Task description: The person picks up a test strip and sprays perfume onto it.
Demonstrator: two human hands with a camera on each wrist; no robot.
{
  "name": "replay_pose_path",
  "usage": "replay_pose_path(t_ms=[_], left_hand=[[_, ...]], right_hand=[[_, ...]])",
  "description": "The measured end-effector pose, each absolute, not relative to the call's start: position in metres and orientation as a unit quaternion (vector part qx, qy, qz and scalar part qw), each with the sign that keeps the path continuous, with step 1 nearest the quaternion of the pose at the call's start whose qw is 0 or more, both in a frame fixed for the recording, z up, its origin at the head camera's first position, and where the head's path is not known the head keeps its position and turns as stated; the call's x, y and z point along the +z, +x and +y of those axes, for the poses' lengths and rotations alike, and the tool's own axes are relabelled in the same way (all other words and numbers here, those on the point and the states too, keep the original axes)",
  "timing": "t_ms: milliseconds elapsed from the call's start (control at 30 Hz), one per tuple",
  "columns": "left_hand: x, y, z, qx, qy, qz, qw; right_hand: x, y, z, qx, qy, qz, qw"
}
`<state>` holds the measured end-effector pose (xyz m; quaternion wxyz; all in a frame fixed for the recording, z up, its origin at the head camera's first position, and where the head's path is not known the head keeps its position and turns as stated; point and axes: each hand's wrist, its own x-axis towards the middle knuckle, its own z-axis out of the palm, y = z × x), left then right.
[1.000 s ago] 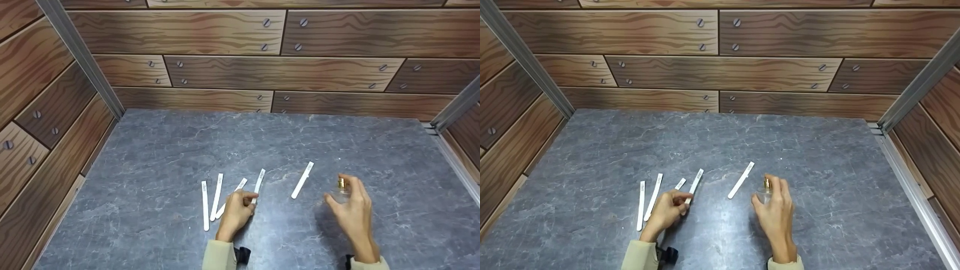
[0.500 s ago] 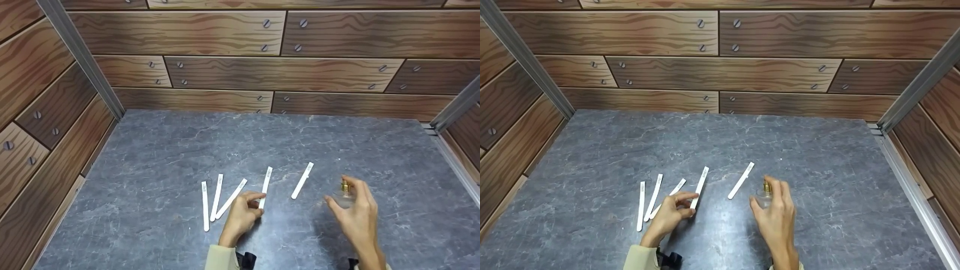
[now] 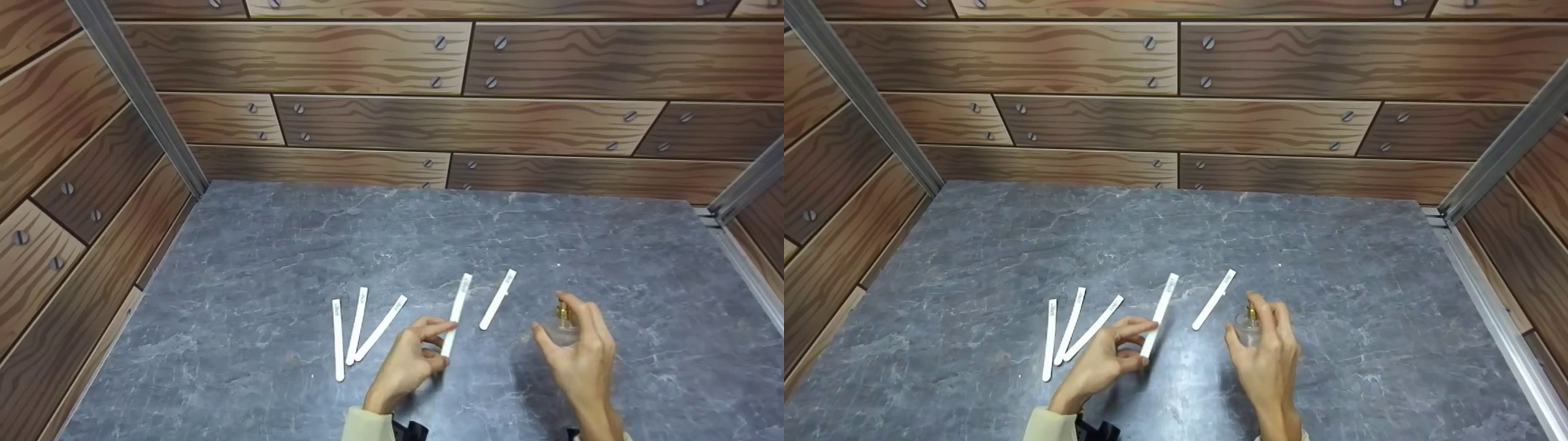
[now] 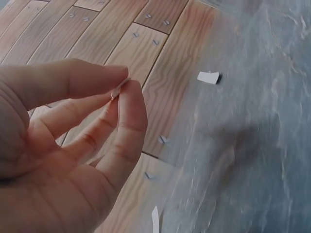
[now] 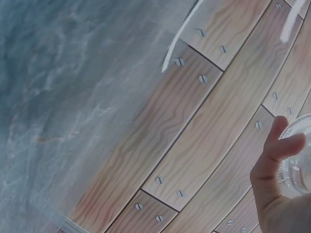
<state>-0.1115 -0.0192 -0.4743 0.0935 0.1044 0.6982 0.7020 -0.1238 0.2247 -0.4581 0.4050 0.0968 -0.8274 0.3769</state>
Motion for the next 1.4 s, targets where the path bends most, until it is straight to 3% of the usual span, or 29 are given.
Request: replay_pose_path(t_ms=[367, 1400], left_hand=[[-0.472, -0.112, -0.003, 0.681, 0.142, 0.707, 0.129], [-0.471, -0.11, 0.006, 0.68, 0.149, 0.705, 0.133]], right_hand=[[-0.462, -0.129, 0.222, 0.346, 0.104, -0.835, 0.415], [-0.473, -0.128, 0.215, 0.333, 0.119, -0.84, 0.412]])
